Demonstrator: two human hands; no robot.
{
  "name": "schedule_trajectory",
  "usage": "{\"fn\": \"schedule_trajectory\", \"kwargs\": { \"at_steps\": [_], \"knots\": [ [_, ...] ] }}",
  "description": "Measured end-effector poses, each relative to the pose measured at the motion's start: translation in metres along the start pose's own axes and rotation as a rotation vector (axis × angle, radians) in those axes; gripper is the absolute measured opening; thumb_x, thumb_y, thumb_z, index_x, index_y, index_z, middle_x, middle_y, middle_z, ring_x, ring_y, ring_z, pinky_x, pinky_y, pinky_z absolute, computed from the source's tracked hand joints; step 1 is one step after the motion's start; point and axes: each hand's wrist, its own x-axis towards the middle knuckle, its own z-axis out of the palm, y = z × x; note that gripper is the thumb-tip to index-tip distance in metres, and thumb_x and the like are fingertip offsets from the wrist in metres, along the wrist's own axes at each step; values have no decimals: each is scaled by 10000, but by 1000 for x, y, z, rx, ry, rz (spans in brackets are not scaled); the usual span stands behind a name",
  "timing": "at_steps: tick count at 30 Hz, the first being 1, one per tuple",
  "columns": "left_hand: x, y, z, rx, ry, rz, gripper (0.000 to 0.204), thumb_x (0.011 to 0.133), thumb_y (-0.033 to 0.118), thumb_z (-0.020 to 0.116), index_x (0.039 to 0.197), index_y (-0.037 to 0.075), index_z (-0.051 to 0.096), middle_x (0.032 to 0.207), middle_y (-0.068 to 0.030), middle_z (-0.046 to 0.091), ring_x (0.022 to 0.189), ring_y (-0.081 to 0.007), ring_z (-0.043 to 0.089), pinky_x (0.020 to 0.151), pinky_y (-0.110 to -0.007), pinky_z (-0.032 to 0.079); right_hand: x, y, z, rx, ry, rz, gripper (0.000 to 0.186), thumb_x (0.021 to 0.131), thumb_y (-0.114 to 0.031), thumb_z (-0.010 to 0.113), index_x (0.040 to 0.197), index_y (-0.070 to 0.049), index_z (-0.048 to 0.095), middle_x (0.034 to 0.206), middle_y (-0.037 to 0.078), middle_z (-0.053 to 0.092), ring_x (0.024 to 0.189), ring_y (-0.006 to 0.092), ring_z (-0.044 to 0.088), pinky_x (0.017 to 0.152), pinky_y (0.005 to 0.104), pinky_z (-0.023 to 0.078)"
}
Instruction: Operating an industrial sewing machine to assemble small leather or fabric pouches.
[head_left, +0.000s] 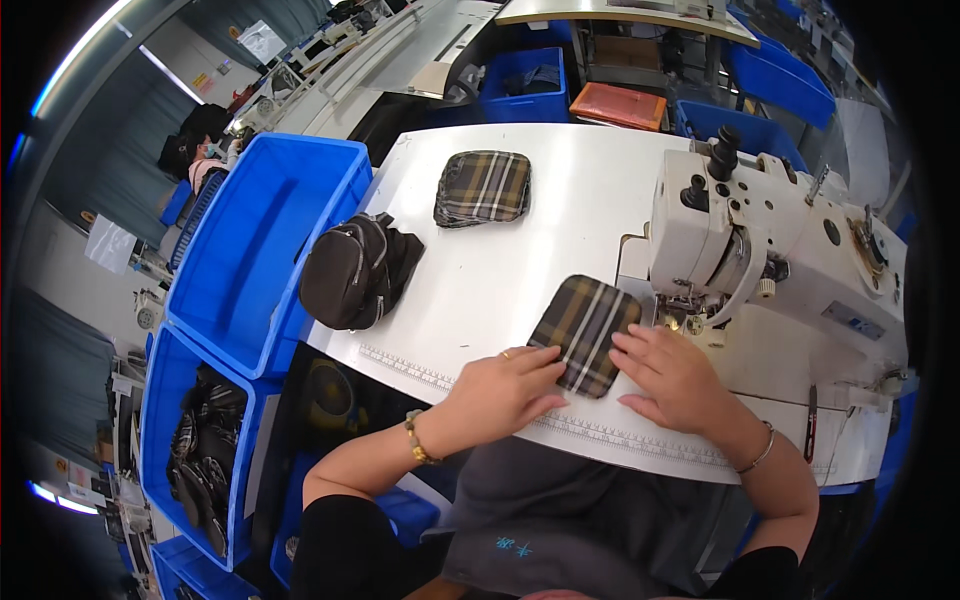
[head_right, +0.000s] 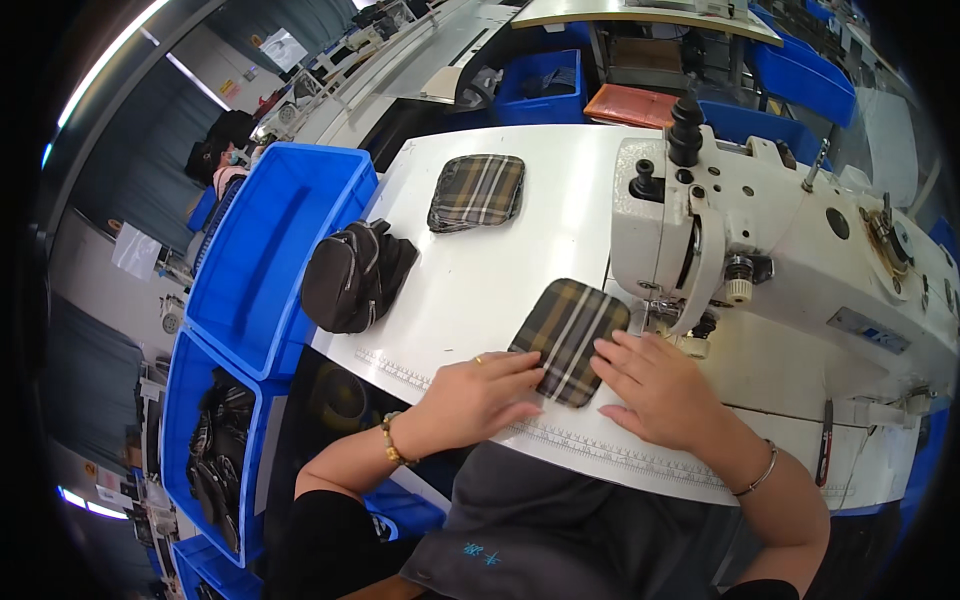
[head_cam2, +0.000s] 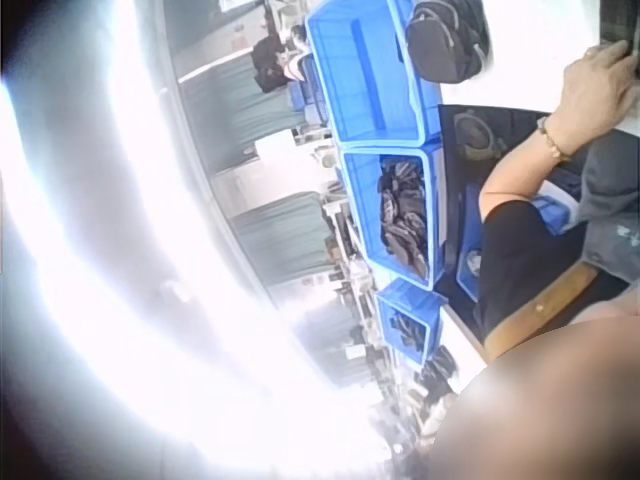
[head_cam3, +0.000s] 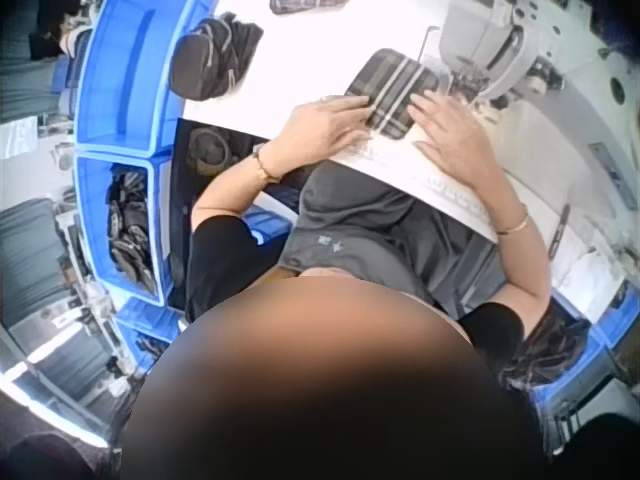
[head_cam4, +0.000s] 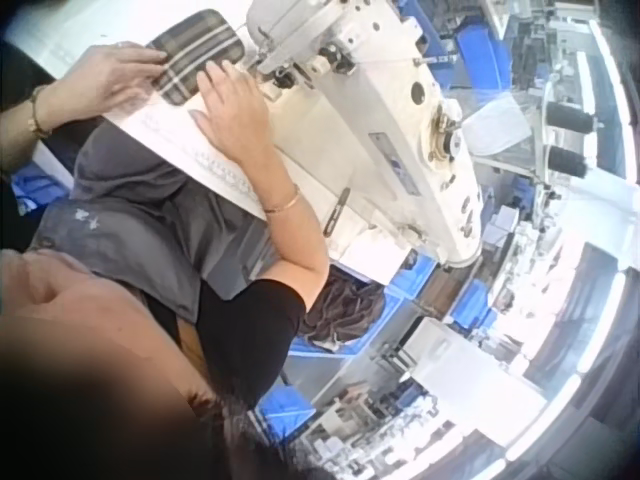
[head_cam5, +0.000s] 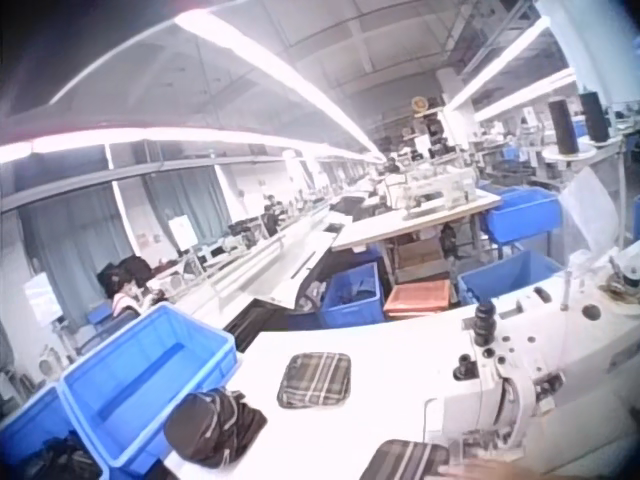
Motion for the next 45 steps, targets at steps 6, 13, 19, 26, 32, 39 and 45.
{"fn": "schedule_trajectory", "kwargs": {
  "at_steps": [6,13,19,26,32,39,45],
  "knots": [
    [-37,-137,-86,624,823,-560,257,893,182,643,1101,31,649,1118,-149,657,1031,-346,595,897,-398,470,-17,10,7,-36,-79,48,432,778,-311,721,1093,-24,652,1212,123,623,1148,301,572,994,455,438],
    [-102,-250,-99,265,893,-809,221,910,207,647,995,4,663,908,-172,686,824,-286,653,761,-375,500,-9,7,5,-84,-14,31,400,775,-340,731,1023,-32,673,1160,106,648,1113,267,598,951,401,485],
    [-93,-264,-105,251,892,-715,206,900,203,676,931,0,675,843,-123,707,782,-214,666,728,-310,501,-10,8,3,-101,-13,26,400,771,-343,734,1011,-29,675,1159,111,652,1109,271,602,935,400,491],
    [-91,-261,-106,-59,910,-763,281,893,222,703,1063,-2,712,1007,-113,720,892,-146,656,800,-266,500,-10,7,4,-82,-22,32,415,770,-340,736,1036,-30,666,1185,112,642,1131,271,593,933,403,492],
    [-82,-198,-121,-126,1236,-441,225,905,134,692,1071,-18,705,977,-68,704,873,-98,625,782,-226,486,-12,4,2,-75,0,17,381,770,-304,745,1031,-37,668,1190,103,643,1103,261,604,911,395,502],
    [-41,-51,-70,-513,676,-241,206,868,33,629,1051,-50,676,940,-87,681,900,-168,612,795,-267,466,-16,-21,-4,839,-82,287,346,876,-229,689,1152,-23,650,1168,99,653,870,191,648,743,303,504],
    [-20,22,-11,-747,124,-168,232,832,21,680,1062,8,711,1010,-98,724,903,-184,648,804,-276,499,-11,-39,-11,1706,-432,673,280,972,-291,588,1038,-25,644,833,-13,620,628,57,486,556,233,394]
  ]
}}
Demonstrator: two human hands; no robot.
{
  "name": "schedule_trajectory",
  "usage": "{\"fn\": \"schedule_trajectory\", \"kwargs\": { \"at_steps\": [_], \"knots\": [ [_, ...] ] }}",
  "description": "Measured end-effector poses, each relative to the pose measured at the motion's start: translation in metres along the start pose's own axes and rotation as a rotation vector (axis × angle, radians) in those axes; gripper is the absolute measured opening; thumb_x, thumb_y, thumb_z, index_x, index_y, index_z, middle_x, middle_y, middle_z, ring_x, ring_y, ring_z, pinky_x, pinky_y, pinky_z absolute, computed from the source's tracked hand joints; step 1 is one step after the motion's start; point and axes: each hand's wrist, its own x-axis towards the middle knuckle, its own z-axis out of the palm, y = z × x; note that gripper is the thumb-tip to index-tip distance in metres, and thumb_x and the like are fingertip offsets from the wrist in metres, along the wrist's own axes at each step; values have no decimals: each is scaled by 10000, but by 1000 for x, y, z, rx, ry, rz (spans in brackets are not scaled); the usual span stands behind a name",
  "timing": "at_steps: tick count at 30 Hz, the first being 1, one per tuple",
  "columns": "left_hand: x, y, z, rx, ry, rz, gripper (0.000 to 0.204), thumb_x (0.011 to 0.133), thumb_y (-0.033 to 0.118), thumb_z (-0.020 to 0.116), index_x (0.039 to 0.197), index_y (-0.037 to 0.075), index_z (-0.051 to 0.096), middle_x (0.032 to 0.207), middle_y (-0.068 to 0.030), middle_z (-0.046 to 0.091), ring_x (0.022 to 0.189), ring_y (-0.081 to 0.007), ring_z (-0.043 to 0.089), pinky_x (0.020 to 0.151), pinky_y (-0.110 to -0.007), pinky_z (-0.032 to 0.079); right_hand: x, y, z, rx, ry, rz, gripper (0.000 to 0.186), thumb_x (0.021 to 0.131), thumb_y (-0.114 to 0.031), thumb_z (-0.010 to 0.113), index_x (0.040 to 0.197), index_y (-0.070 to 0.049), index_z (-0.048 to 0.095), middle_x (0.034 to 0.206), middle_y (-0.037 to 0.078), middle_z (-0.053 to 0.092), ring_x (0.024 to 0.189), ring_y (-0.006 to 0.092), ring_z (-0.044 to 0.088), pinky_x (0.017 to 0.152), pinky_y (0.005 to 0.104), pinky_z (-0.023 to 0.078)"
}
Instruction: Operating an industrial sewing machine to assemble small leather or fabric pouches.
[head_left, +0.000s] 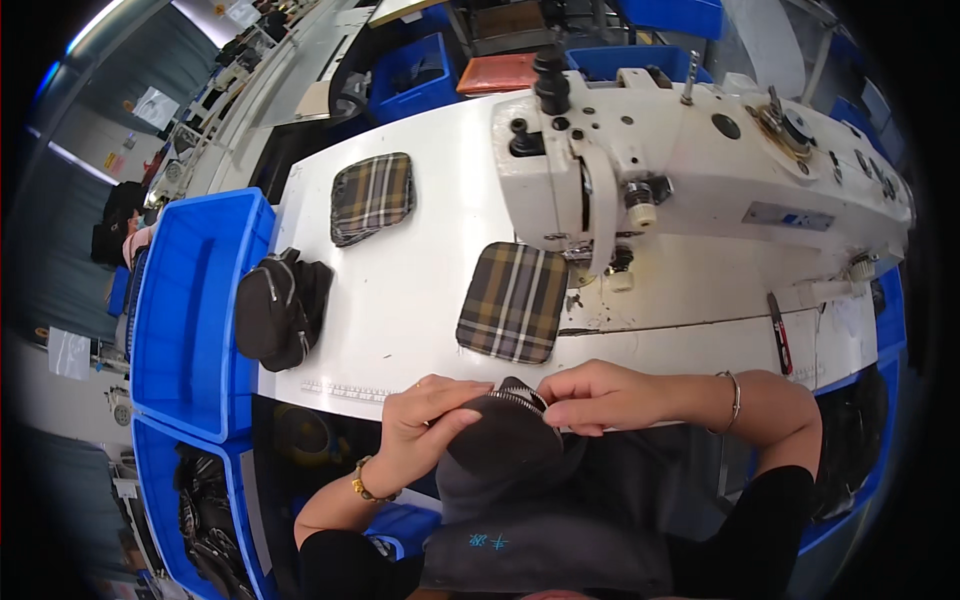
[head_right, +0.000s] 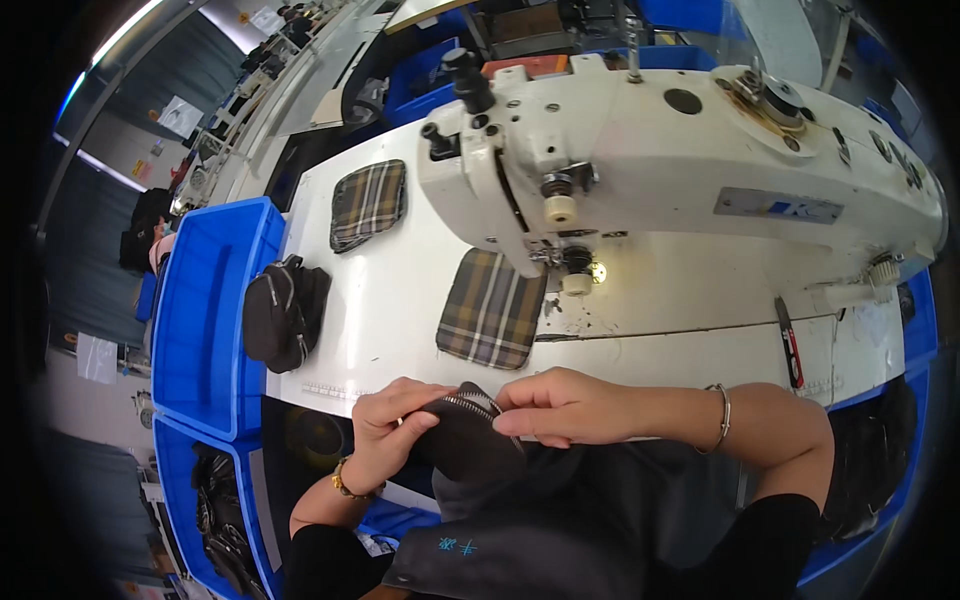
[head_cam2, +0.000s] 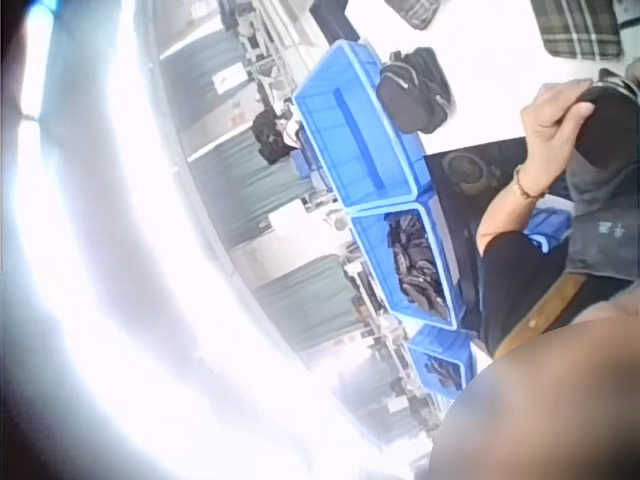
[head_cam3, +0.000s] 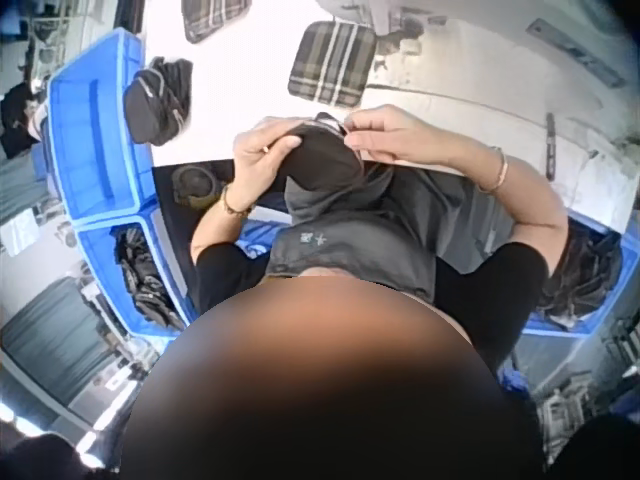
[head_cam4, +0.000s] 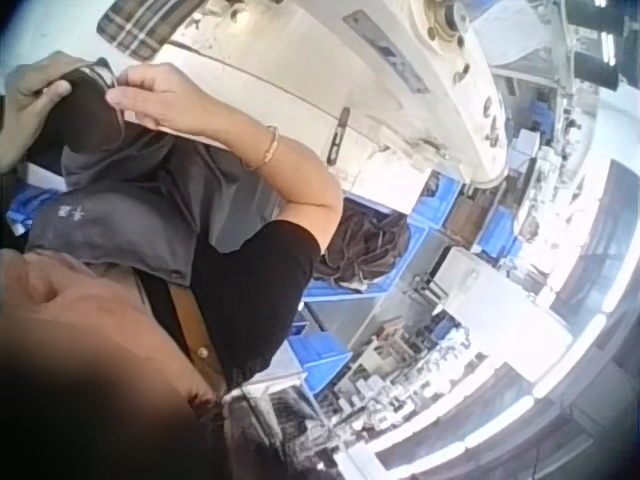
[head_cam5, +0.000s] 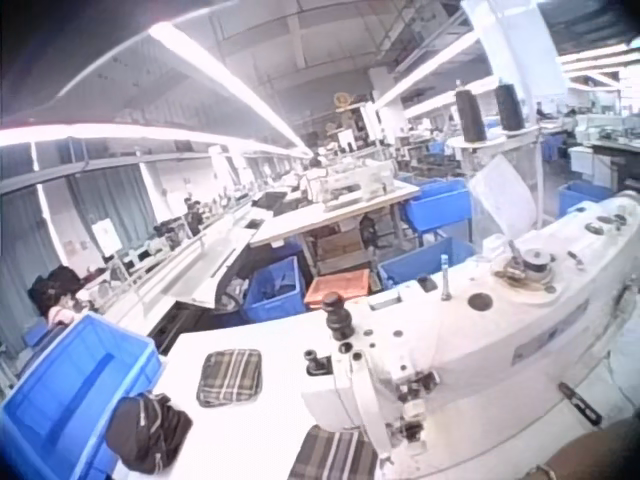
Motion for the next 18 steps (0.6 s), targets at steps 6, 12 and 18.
{"fn": "schedule_trajectory", "kwargs": {
  "at_steps": [6,12,18],
  "knots": [
    [15,-7,13,-455,-494,-406,318,962,166,590,1222,-17,592,982,-46,659,843,-77,580,784,-228,473,0,9,-4,-109,-90,58,238,898,-244,711,846,-17,663,703,-56,584,610,17,468,540,213,364],
    [10,6,24,-540,-418,-549,139,938,133,628,952,-2,599,880,-50,655,831,-88,593,761,-243,471,0,3,-15,-307,-130,24,265,822,-248,785,809,-13,664,735,-23,590,657,36,499,579,218,389],
    [29,-25,-36,-981,176,-131,249,961,278,556,1023,44,498,1051,-111,622,977,-215,613,870,-358,494,-2,14,-21,-223,-162,-107,249,802,-254,786,807,-19,702,716,-9,620,585,62,503,533,240,391]
  ]
}}
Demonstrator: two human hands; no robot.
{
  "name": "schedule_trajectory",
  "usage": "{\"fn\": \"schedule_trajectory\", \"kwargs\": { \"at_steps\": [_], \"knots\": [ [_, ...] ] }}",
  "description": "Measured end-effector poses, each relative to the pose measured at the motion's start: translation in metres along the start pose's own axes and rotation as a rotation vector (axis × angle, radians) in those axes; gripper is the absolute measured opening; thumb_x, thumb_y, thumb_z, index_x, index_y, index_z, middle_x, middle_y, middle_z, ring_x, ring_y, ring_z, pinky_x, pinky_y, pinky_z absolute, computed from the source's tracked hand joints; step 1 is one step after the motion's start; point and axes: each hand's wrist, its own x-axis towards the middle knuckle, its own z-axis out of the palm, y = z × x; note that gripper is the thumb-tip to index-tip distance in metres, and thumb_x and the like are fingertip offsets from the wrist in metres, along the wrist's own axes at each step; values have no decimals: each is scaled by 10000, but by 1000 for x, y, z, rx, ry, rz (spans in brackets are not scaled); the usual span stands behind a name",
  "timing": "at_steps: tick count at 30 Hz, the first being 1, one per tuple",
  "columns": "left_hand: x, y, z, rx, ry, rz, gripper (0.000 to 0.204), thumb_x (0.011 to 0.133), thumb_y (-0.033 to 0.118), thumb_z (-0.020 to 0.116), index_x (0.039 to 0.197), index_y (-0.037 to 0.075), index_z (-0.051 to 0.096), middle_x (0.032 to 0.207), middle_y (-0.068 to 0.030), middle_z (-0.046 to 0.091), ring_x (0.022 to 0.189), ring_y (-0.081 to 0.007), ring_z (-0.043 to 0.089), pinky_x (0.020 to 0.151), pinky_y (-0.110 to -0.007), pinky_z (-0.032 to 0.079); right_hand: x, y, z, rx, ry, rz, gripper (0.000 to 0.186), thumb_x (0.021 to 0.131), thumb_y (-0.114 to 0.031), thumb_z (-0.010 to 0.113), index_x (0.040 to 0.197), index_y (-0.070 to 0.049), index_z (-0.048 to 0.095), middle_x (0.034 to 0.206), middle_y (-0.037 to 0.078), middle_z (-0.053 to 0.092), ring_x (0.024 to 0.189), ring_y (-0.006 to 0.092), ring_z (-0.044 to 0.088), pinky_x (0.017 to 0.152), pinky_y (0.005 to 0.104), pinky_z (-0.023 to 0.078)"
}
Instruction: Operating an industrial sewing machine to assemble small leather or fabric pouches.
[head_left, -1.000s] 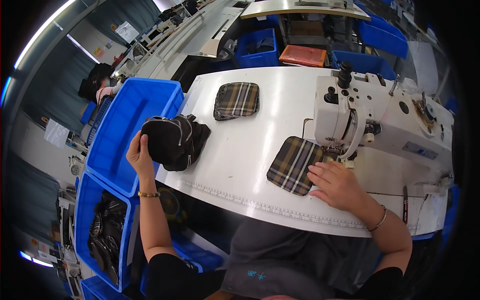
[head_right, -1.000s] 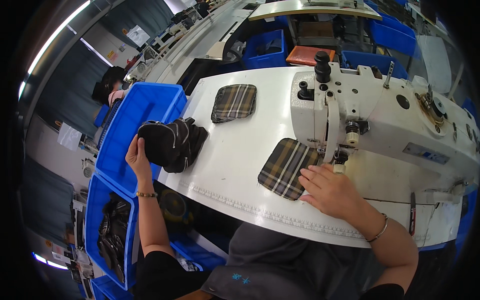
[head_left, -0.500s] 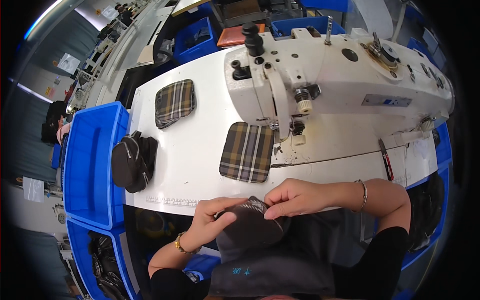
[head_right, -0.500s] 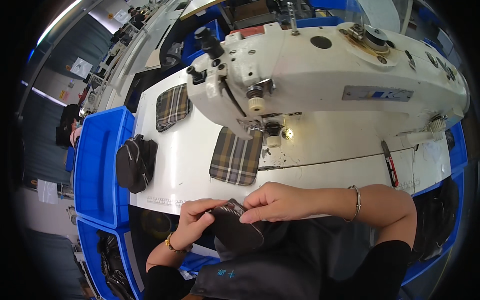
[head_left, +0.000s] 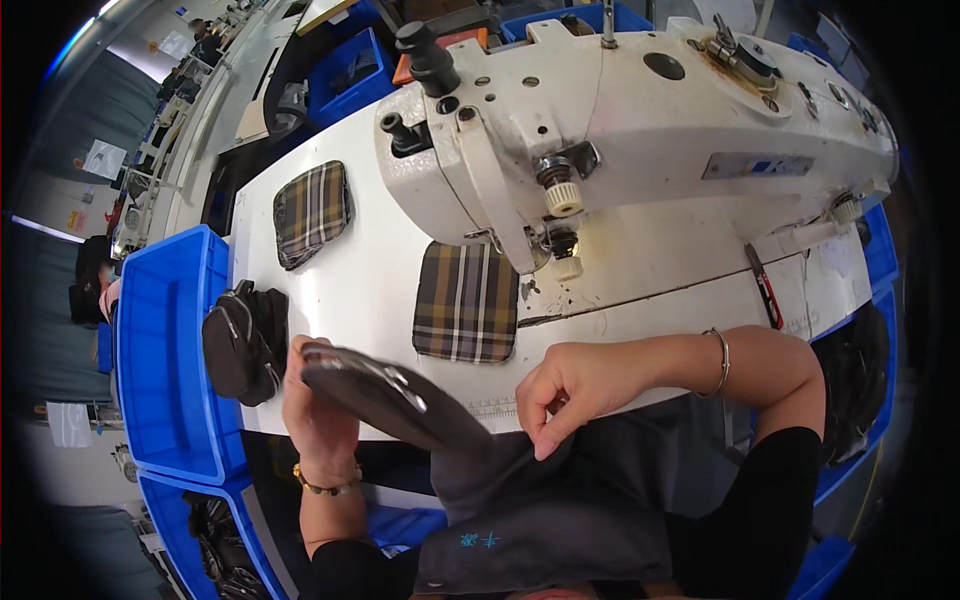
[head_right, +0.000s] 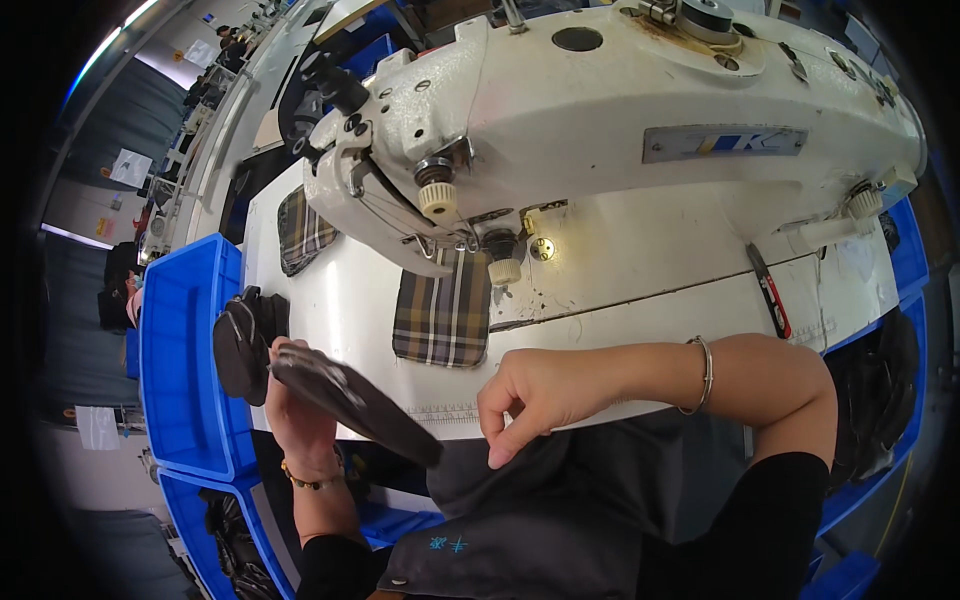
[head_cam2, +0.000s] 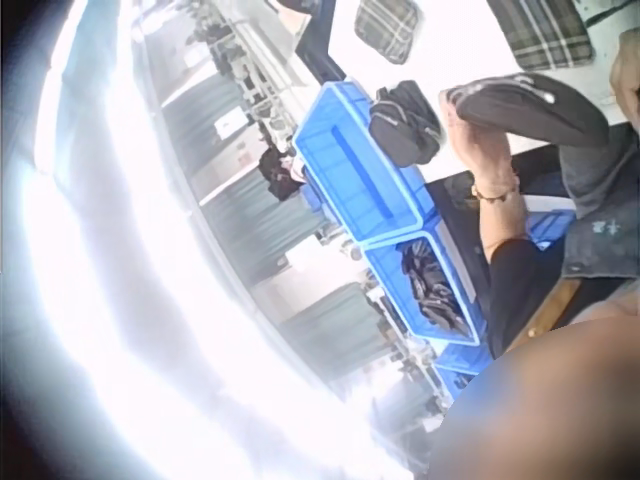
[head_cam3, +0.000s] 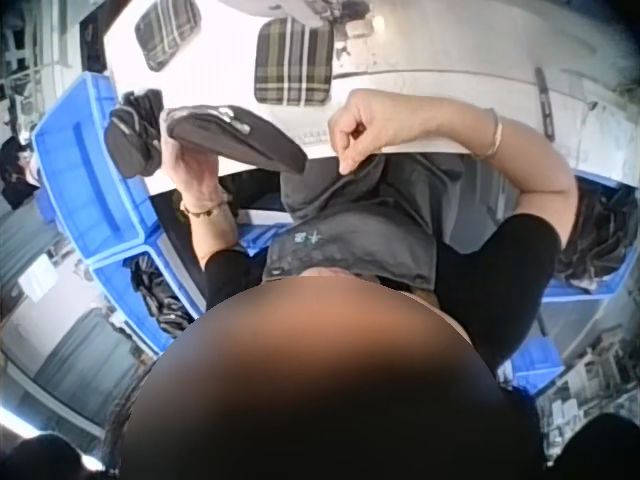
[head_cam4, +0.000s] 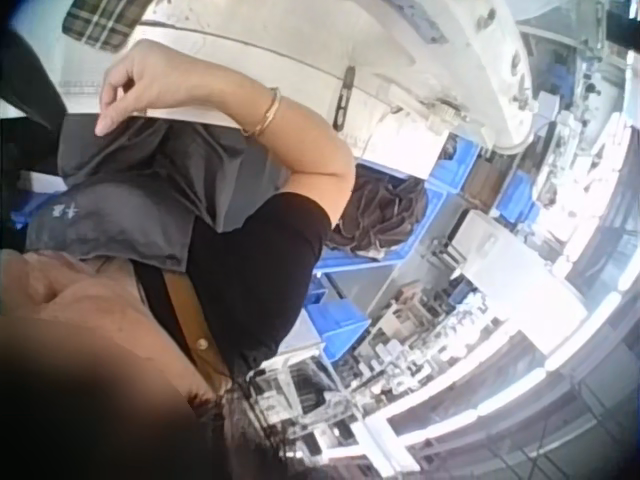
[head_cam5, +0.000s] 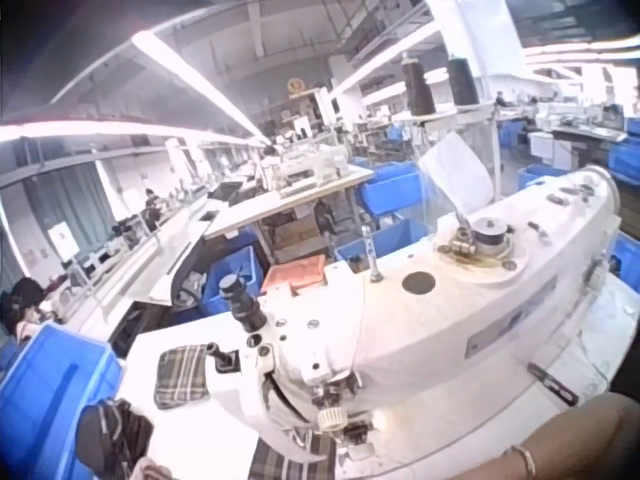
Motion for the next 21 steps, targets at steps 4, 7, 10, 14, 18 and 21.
{"fn": "schedule_trajectory", "kwargs": {
  "at_steps": [4,7,10,14,18,21],
  "knots": [
    [5,-17,1,26,16,-85,484,988,275,453,1400,22,420,1421,-110,487,1306,-247,471,1085,-418,378,7,-17,-1,-90,298,107,262,843,-259,751,929,-22,680,799,3,636,602,53,532,527,226,429],
    [-2,-32,-2,-118,-33,-185,485,988,254,450,1426,52,402,1385,-110,519,1240,-256,527,1055,-409,410,11,-16,1,101,466,91,282,865,-287,733,946,-30,649,779,6,616,579,39,506,506,219,408],
    [2,-34,27,-142,257,-218,345,1010,248,419,1289,63,500,1217,-103,614,1090,-263,610,951,-425,486,5,-10,-14,-39,501,97,322,887,-308,710,992,-27,593,849,21,590,564,43,498,496,215,396],
    [4,-36,31,-398,144,-237,218,1037,269,395,876,124,416,739,-24,570,749,-172,609,784,-334,526,6,-20,-9,-37,533,89,314,901,-307,692,985,-20,597,797,-1,599,532,43,497,484,213,397],
    [7,-44,33,-512,-9,-247,238,1035,293,397,868,126,423,736,-21,548,723,-157,574,707,-278,483,7,-22,-5,185,275,154,246,927,-269,657,913,-25,636,688,6,634,536,31,505,485,198,392],
    [12,-45,26,-263,4,-197,270,1010,337,427,873,107,457,765,-25,571,723,-132,555,694,-251,457,2,-25,-4,193,213,143,238,943,-246,638,833,-35,639,682,5,619,558,27,510,491,195,388]
  ]
}}
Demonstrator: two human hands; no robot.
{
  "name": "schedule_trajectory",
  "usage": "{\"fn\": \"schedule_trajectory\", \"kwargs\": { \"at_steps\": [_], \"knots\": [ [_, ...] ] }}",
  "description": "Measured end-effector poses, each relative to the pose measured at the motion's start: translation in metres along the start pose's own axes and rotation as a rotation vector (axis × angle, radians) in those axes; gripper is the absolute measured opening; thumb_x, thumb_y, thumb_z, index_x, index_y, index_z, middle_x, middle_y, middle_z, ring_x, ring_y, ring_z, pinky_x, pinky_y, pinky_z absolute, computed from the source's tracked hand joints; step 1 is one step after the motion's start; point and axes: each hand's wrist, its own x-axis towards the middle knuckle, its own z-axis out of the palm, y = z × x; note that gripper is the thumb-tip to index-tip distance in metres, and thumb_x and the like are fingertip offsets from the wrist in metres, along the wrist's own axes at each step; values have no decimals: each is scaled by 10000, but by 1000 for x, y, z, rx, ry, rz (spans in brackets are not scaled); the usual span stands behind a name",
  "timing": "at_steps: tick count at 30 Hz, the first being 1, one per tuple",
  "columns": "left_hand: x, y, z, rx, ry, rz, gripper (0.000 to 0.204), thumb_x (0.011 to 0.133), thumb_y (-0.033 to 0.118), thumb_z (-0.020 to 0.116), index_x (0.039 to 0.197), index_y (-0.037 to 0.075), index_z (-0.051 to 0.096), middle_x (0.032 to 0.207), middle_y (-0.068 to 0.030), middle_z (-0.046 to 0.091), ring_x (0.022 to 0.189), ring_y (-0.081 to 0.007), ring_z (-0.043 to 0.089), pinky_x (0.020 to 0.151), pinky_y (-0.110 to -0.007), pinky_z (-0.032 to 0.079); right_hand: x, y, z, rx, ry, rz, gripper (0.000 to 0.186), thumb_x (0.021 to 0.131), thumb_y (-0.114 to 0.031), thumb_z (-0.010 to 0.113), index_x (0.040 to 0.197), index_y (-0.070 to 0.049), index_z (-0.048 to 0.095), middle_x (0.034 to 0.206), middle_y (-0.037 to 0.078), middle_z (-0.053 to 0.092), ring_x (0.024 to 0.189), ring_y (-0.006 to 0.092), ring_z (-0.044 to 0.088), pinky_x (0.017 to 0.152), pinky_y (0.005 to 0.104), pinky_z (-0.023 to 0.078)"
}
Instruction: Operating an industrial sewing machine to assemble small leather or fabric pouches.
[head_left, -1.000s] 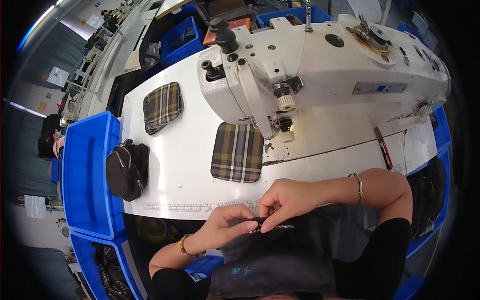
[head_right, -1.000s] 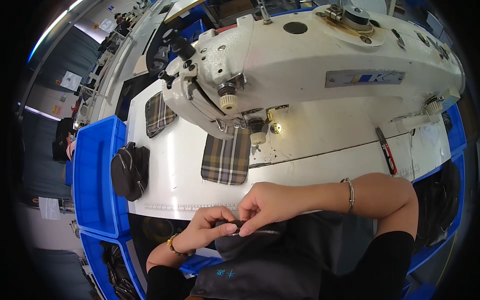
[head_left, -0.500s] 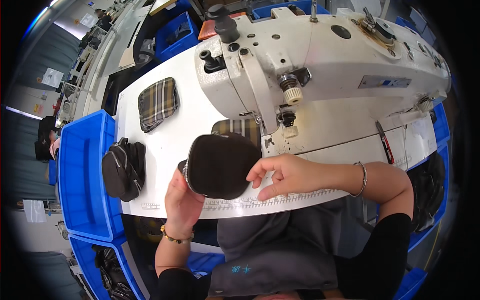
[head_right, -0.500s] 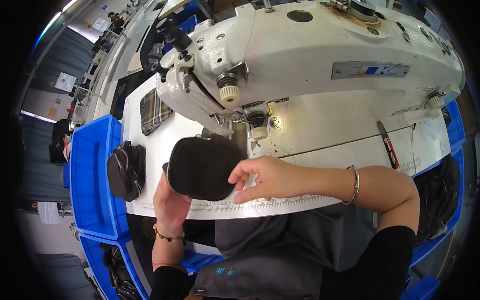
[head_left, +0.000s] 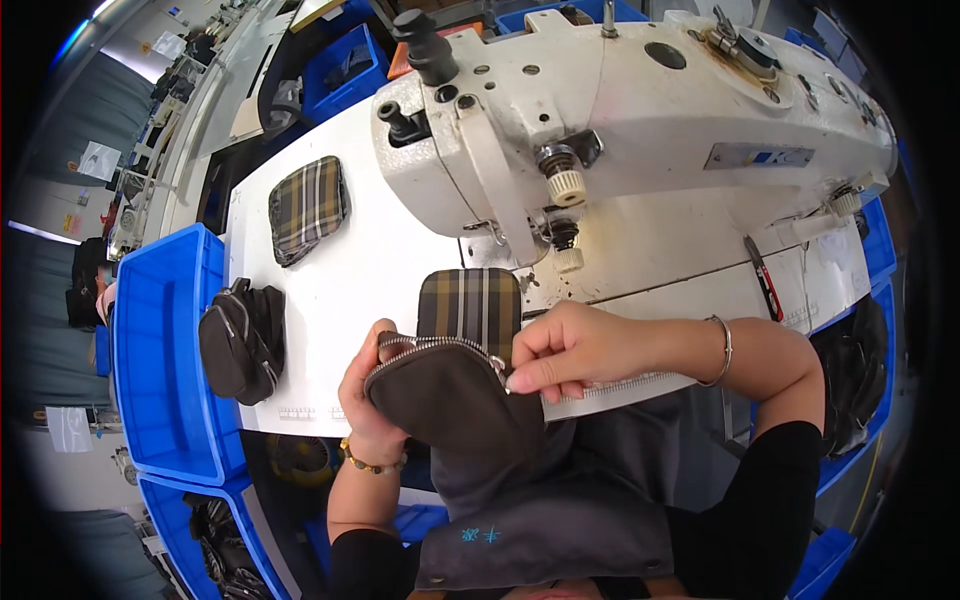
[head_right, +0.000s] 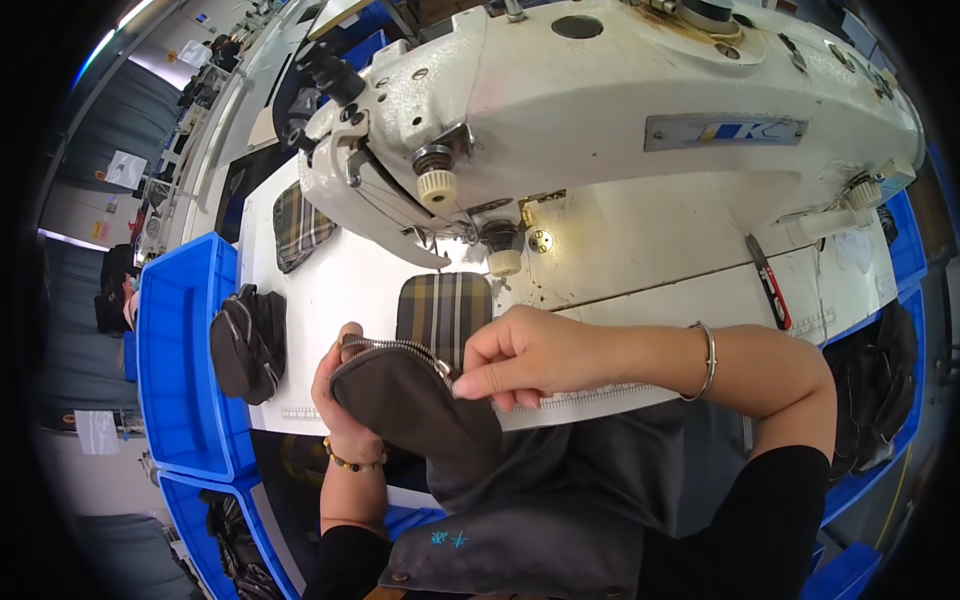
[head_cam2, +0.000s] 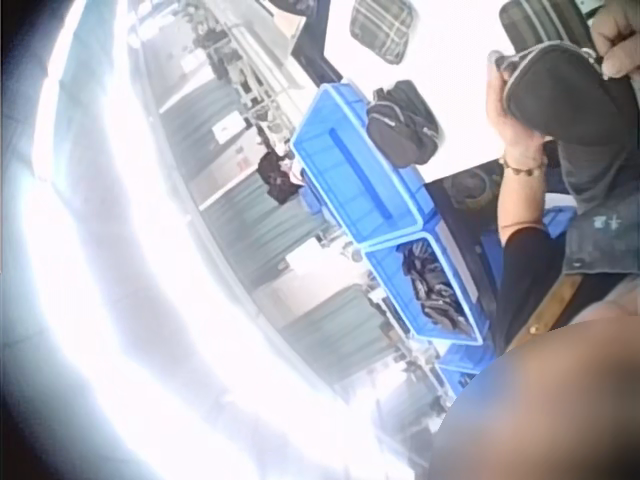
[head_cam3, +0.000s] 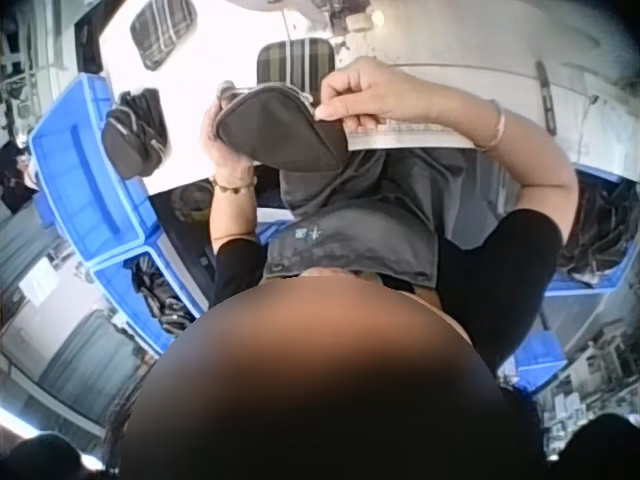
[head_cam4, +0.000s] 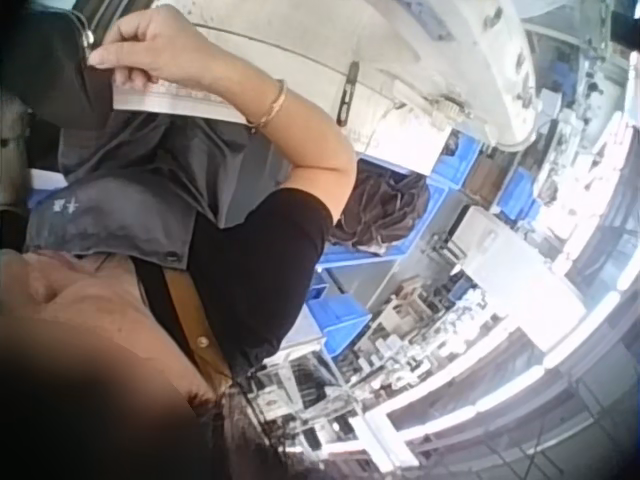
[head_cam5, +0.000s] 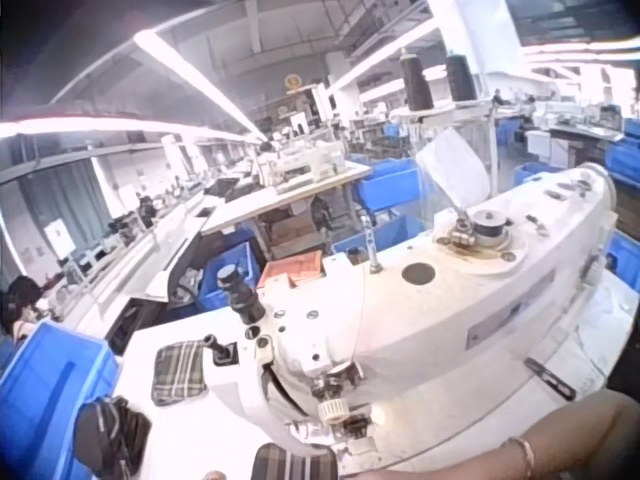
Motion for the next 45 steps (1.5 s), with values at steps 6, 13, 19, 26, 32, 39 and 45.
{"fn": "schedule_trajectory", "kwargs": {
  "at_steps": [6,13,19,26,32,39,45],
  "knots": [
    [6,20,-4,919,-158,-126,371,858,355,686,885,-1,586,808,-15,607,722,-68,504,637,-212,408,3,8,-1,-164,77,-84,308,936,-307,638,777,-45,607,653,-19,568,563,59,470,516,248,382],
    [10,7,27,1569,-209,21,394,725,274,828,910,-5,620,703,-115,579,626,-197,548,598,-298,451,8,24,6,-636,178,-257,241,894,-237,677,771,-49,591,610,39,561,554,154,528,534,302,404],
    [14,27,36,1718,-416,-10,542,669,292,852,1077,27,612,805,-144,652,723,-321,634,668,-351,509,8,30,3,-844,211,-354,230,889,-262,661,778,-78,581,646,55,576,597,245,579,531,350,417],
    [8,7,30,1427,-330,-204,407,773,271,794,1049,30,618,837,-131,666,713,-277,655,651,-315,516,9,31,5,-958,133,-437,251,916,-327,579,818,-96,571,734,72,596,690,310,602,599,429,456],
    [-11,-3,43,1656,-185,42,245,819,175,746,931,14,600,793,-137,639,682,-316,636,601,-331,500,6,26,8,-1178,211,-459,203,903,-303,606,863,-105,584,824,37,611,721,250,624,598,378,478],
    [35,64,45,1430,-303,-200,133,853,53,667,954,-33,673,833,-80,683,796,-125,622,773,-260,484,18,44,-5,-1701,407,-782,281,850,-216,586,1029,-2,624,1108,154,641,1049,278,598,860,390,481],
    [116,46,43,1401,-530,-224,128,846,44,687,946,-34,699,867,-66,716,808,-95,619,778,-251,494,20,33,-23,-1723,336,-727,181,814,-160,567,931,-27,606,1129,157,637,1125,287,579,986,418,445]
  ]
}}
